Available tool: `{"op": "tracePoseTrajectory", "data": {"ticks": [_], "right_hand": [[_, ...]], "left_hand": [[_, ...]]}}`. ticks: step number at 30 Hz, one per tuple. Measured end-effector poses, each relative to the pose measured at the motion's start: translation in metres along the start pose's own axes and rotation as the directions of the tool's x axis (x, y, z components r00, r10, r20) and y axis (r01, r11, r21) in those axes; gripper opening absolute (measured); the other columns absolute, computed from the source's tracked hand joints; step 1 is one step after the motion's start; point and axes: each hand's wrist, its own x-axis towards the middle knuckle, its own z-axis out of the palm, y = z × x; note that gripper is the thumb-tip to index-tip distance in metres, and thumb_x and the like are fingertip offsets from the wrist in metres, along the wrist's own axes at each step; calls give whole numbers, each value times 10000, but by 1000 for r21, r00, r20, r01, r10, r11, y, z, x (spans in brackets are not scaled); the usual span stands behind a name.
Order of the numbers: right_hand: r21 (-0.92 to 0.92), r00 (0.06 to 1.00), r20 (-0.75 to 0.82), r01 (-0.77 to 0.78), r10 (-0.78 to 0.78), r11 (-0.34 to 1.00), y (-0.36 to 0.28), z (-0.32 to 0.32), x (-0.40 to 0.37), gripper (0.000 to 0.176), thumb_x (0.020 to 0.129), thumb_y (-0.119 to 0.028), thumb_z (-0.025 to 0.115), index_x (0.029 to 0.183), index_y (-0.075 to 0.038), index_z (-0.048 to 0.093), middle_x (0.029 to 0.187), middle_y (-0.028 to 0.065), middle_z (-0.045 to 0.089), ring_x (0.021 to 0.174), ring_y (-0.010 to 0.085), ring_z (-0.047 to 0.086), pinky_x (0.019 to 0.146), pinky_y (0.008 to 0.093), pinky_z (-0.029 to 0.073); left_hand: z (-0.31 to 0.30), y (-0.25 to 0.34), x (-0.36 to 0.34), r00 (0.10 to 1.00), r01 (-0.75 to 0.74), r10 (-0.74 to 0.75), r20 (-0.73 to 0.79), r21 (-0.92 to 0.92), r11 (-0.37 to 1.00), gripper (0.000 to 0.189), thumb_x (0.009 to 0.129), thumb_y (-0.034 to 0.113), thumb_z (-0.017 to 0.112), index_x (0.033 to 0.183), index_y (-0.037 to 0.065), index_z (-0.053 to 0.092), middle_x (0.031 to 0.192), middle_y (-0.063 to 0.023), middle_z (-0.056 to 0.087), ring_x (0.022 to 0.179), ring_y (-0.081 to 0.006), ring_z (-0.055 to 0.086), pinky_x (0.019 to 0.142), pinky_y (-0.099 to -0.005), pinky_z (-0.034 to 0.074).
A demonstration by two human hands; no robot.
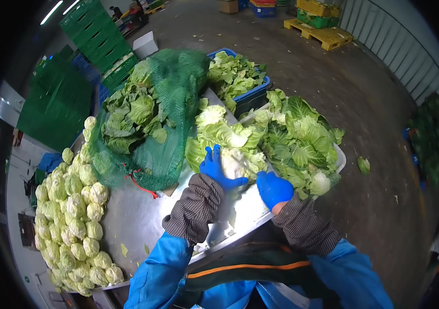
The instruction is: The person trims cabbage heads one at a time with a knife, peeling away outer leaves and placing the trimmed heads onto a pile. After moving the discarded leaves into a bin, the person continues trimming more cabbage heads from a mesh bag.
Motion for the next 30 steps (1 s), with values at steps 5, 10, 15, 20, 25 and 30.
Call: {"op": "tracePoseTrajectory", "data": {"ticks": [5,10,15,20,25,30], "right_hand": [[-17,998,18,-61,62,998,-8,9,11,141,859,-172,498,936,-78,570,767,161,625,639,321,649,556,448,516],[-4,976,153,-155,154,988,-4,-1,45,142,877,-148,466,936,-61,561,858,177,654,776,326,674,639,418,548],[68,906,317,-316,279,946,25,-9,84,223,910,-163,465,1029,-39,606,989,191,664,868,344,669,716,434,551],[-51,974,225,0,12,999,-1,-32,59,313,916,-289,492,1096,-42,559,986,205,621,806,332,670,659,426,551],[-18,998,39,-49,50,999,-4,10,81,440,869,-340,568,1192,-59,466,995,197,619,827,298,666,698,397,544],[143,939,269,-259,214,955,25,42,92,441,849,-329,590,1207,-105,464,1034,211,623,908,395,613,803,475,491]], "left_hand": [[-17,29,26,955,188,-213,204,137,973,1375,478,730,740,1454,1,102,1461,-328,173,1341,-430,282,1093,-450,285],[-7,29,33,964,217,-229,132,98,971,1358,495,781,693,1438,-31,149,1420,-362,231,1328,-447,294,1094,-447,286],[30,24,21,980,197,-197,-8,130,972,1331,493,711,741,1429,-37,161,1428,-358,213,1308,-441,330,1075,-440,313],[15,-4,9,1000,9,-9,-28,22,1000,1318,487,669,766,1429,-34,169,1422,-361,224,1291,-447,346,1074,-455,305],[20,-25,-5,952,-276,256,-168,-106,955,1316,440,586,828,1417,-43,211,1414,-360,242,1292,-462,330,1070,-485,298],[36,-79,-35,871,-467,374,-318,-303,830,1291,482,561,839,1433,-31,198,1442,-326,227,1349,-442,249,1101,-487,236]]}}
